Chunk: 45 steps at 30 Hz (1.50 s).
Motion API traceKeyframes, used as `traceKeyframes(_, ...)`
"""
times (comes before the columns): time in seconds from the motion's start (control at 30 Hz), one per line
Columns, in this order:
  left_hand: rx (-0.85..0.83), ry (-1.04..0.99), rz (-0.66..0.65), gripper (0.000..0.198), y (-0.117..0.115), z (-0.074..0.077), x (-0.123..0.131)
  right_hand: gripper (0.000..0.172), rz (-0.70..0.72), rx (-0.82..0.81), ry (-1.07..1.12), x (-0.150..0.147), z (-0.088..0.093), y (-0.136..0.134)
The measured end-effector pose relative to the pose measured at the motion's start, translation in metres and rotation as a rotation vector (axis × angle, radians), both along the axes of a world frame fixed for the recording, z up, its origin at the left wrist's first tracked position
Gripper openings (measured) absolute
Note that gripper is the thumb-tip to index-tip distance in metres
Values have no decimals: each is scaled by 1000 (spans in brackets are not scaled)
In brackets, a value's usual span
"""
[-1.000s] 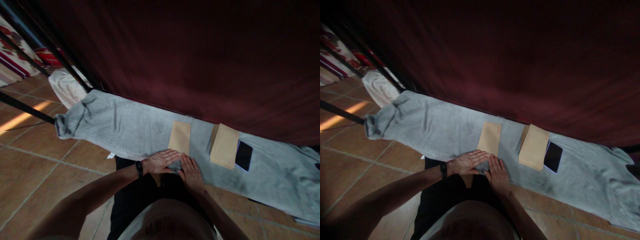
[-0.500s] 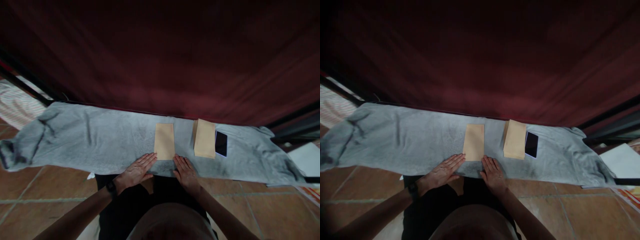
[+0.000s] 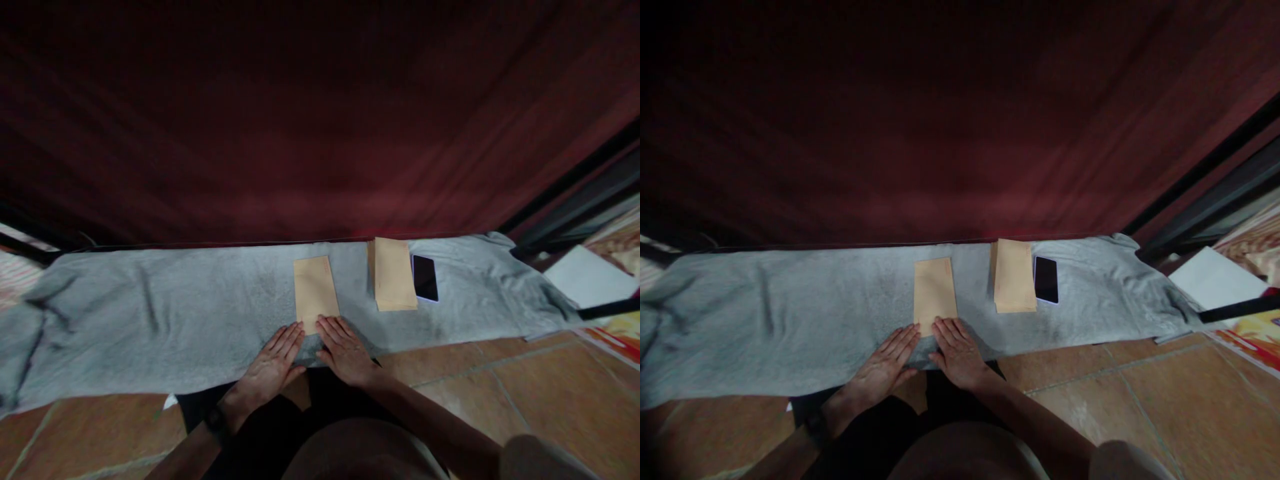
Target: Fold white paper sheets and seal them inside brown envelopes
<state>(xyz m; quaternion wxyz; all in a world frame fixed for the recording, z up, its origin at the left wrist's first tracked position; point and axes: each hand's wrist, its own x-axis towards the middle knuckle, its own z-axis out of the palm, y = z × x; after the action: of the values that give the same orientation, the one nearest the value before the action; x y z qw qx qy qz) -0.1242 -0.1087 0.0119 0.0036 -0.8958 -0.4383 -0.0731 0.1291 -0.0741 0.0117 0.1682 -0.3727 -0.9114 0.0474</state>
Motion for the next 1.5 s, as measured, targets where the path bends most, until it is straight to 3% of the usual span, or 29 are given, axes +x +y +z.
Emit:
traceKeyframes(0.17,27,-29,32,54,8,10,8,60,3,29,-7,29,-2,3)
traceKeyframes(0.37,-32,-72,45,54,49,21,38,56,-12,21,0,29,-3,2)
traceKeyframes(0.67,-59,-88,111,59,132,-7,80,62,-4,-26,12,29,-1,4)
traceKeyframes(0.8,-37,-125,164,61,167,-11,88,65,-25,-36,14,28,1,4)
traceKeyframes(0.93,-50,-133,219,64,188,-13,91,64,-20,-24,37,27,3,4)
traceKeyframes(1.2,-28,-153,235,65,195,-18,92,67,-12,1,34,27,0,5)
traceKeyframes(1.5,-74,-118,167,63,154,-10,87,58,-13,-44,26,27,-1,4)
